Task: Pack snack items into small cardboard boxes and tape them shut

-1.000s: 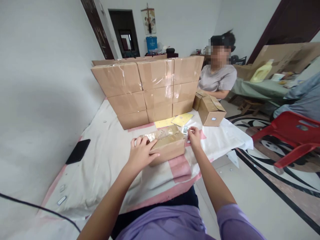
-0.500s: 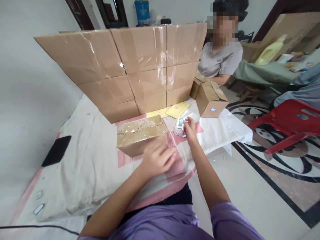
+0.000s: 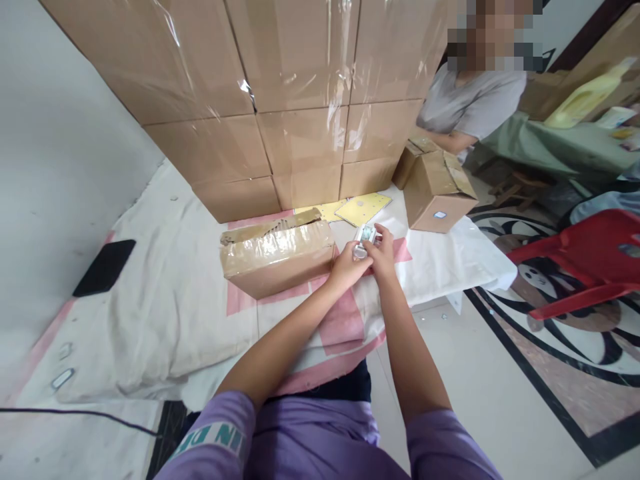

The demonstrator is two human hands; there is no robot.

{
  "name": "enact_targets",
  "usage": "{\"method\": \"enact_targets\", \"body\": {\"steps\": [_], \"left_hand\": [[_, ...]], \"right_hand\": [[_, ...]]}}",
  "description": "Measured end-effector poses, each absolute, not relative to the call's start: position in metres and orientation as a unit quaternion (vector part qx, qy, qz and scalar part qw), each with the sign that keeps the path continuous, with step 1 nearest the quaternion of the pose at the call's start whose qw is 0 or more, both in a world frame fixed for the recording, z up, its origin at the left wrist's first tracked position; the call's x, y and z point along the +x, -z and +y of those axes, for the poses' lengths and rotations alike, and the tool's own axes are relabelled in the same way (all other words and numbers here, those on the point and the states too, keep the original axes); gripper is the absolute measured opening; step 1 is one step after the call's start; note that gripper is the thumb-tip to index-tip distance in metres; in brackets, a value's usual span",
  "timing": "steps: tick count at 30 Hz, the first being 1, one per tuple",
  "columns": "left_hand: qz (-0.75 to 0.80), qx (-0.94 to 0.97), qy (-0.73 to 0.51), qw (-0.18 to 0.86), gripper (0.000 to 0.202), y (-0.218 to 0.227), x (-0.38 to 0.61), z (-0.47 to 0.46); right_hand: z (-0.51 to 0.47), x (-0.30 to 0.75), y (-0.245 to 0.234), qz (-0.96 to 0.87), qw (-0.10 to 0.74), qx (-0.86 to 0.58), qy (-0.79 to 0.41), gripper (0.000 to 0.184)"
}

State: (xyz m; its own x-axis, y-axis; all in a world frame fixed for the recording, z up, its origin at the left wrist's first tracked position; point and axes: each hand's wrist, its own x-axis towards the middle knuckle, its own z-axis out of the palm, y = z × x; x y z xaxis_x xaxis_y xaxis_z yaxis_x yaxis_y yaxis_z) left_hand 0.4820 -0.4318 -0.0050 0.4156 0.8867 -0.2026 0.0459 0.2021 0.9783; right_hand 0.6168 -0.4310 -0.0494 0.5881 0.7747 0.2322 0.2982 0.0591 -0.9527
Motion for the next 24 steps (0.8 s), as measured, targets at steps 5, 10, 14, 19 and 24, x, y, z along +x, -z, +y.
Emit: {"method": "enact_targets", "body": {"steps": [5, 10, 14, 19, 24], "left_hand": [[0.48, 0.504, -0.259, 0.67, 0.021, -0.027, 0.482, -0.419], [0.513, 0.475, -0.203, 0.686, 0.03, -0.051, 0.48, -0.407], [0.525, 0.454, -0.183, 0.696, 0.028, -0.059, 0.481, -0.403], [0.534, 0.425, -0.181, 0.709, 0.033, -0.063, 0.487, -0.401], [0.546, 0.401, -0.213, 0.704, 0.038, -0.058, 0.491, -0.403]], "right_hand": [[-0.429, 0.613, 0.05, -0.404, 0.601, -0.663, -0.191, 0.064], [-0.428, 0.608, 0.051, -0.404, 0.607, -0.654, -0.201, 0.061], [-0.426, 0.607, 0.055, -0.415, 0.609, -0.654, -0.169, 0.062], [-0.424, 0.608, 0.06, -0.419, 0.613, -0.653, -0.149, 0.056], [-0.425, 0.607, 0.062, -0.415, 0.614, -0.655, -0.15, 0.052]]}}
